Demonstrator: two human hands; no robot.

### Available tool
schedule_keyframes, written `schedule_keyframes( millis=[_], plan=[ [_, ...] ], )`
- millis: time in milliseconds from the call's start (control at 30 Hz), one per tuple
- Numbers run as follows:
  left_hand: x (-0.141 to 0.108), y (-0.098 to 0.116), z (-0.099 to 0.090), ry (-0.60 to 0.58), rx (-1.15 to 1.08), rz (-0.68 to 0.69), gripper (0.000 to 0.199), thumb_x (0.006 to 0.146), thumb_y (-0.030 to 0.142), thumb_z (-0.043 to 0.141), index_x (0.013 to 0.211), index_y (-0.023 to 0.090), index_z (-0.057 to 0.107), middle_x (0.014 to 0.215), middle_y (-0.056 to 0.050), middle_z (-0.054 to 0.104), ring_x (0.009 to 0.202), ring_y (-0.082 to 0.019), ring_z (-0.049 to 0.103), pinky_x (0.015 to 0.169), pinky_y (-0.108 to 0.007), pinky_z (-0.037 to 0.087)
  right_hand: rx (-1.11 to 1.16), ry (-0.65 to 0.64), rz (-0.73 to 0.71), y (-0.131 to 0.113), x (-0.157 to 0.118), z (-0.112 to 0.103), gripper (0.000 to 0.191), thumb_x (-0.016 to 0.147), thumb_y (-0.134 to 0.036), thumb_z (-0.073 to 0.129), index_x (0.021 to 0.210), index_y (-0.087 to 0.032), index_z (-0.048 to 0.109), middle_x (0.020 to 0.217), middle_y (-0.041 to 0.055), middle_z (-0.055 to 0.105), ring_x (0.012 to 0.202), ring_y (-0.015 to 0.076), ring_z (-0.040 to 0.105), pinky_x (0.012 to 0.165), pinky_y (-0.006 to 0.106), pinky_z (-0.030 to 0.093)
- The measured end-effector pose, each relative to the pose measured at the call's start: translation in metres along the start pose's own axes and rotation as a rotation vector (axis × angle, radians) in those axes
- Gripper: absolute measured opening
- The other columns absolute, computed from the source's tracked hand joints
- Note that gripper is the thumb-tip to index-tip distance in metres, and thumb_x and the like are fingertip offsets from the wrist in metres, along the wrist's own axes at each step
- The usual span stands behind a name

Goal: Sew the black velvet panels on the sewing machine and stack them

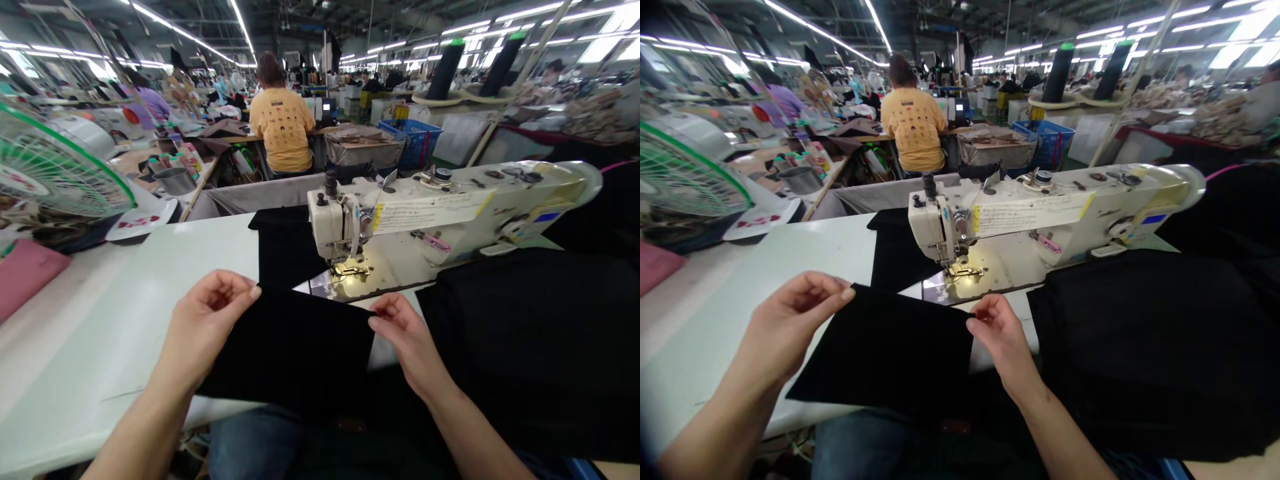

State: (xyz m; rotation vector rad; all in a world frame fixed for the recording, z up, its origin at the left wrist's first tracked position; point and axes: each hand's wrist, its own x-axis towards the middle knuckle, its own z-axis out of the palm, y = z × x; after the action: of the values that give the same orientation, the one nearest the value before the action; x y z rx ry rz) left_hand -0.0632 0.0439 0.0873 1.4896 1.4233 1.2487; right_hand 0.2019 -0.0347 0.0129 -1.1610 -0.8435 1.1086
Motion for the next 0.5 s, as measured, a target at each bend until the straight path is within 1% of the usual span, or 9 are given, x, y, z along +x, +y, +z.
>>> schedule_keyframes(
  millis=[33,100,133,167,200,267,333,433,500],
  plan=[
    [0.012,0.004,0.003,-0.077,0.132,0.054,0.019,0.071,0.029,0.080,0.071,0.020,0.063,0.071,0.002,0.065,0.066,-0.014,0.056,0.062,-0.025,0.041,-0.107,-0.078,-0.034,0.001,-0.006,-0.001,0.019,0.074,-0.026,0.076,0.085,-0.022,0.061,0.084,-0.0006,0.062,0.079,0.0157,0.059,0.074,0.028,0.049],
    [0.036,0.006,0.018,-0.260,0.344,0.155,0.010,0.074,0.020,0.073,0.071,0.020,0.063,0.067,0.003,0.063,0.063,-0.014,0.055,0.061,-0.026,0.040,-0.342,-0.208,-0.117,0.007,-0.021,-0.002,0.012,0.079,-0.020,0.066,0.082,-0.023,0.055,0.080,-0.0018,0.058,0.075,0.0147,0.057,0.070,0.027,0.048],
    [0.046,0.002,0.031,-0.361,0.406,0.179,0.009,0.073,0.015,0.069,0.070,0.020,0.062,0.064,0.004,0.061,0.062,-0.014,0.054,0.060,-0.026,0.039,-0.436,-0.249,-0.150,0.012,-0.028,-0.003,0.011,0.080,-0.017,0.063,0.081,-0.023,0.053,0.078,-0.0022,0.057,0.074,0.0146,0.057,0.069,0.026,0.048],
    [0.053,-0.004,0.045,-0.435,0.438,0.186,0.011,0.072,0.010,0.066,0.070,0.020,0.061,0.063,0.004,0.060,0.061,-0.014,0.053,0.059,-0.026,0.038,-0.512,-0.287,-0.178,0.017,-0.034,-0.005,0.011,0.083,-0.016,0.060,0.080,-0.023,0.053,0.078,-0.0022,0.057,0.073,0.0145,0.057,0.069,0.026,0.048],
    [0.058,-0.013,0.060,-0.476,0.447,0.199,0.013,0.072,0.007,0.064,0.070,0.019,0.061,0.063,0.004,0.059,0.061,-0.014,0.054,0.059,-0.026,0.038,-0.568,-0.321,-0.206,0.023,-0.039,-0.008,0.011,0.086,-0.015,0.057,0.081,-0.023,0.054,0.078,-0.0020,0.058,0.073,0.0144,0.058,0.068,0.026,0.048],
    [0.062,-0.032,0.086,-0.498,0.445,0.207,0.015,0.071,0.007,0.065,0.068,0.019,0.058,0.064,0.004,0.059,0.061,-0.014,0.054,0.059,-0.025,0.038,-0.633,-0.367,-0.283,0.035,-0.046,-0.014,0.012,0.091,-0.014,0.055,0.085,-0.024,0.057,0.081,-0.0015,0.062,0.075,0.0142,0.061,0.069,0.025,0.050],
    [0.060,-0.049,0.104,-0.482,0.433,0.211,0.016,0.072,0.008,0.067,0.066,0.019,0.056,0.064,0.004,0.058,0.061,-0.013,0.054,0.059,-0.025,0.039,-0.683,-0.380,-0.400,0.044,-0.048,-0.023,0.015,0.093,-0.011,0.055,0.094,-0.025,0.060,0.088,-0.0009,0.067,0.080,0.0141,0.065,0.073,0.024,0.053],
    [0.055,-0.061,0.110,-0.460,0.418,0.216,0.016,0.072,0.007,0.063,0.066,0.019,0.055,0.065,0.004,0.058,0.062,-0.013,0.054,0.060,-0.024,0.040,-0.784,-0.395,-0.592,0.050,-0.047,-0.035,0.025,0.093,-0.007,0.053,0.107,-0.026,0.060,0.097,0.0011,0.070,0.088,0.0158,0.068,0.079,0.027,0.055],
    [0.056,-0.063,0.110,-0.460,0.416,0.220,0.017,0.071,0.004,0.059,0.066,0.019,0.055,0.065,0.004,0.058,0.063,-0.013,0.055,0.060,-0.024,0.040,-0.842,-0.406,-0.666,0.051,-0.045,-0.038,0.027,0.094,-0.005,0.050,0.111,-0.025,0.058,0.097,0.0028,0.070,0.089,0.0172,0.068,0.080,0.029,0.056]
  ],
)
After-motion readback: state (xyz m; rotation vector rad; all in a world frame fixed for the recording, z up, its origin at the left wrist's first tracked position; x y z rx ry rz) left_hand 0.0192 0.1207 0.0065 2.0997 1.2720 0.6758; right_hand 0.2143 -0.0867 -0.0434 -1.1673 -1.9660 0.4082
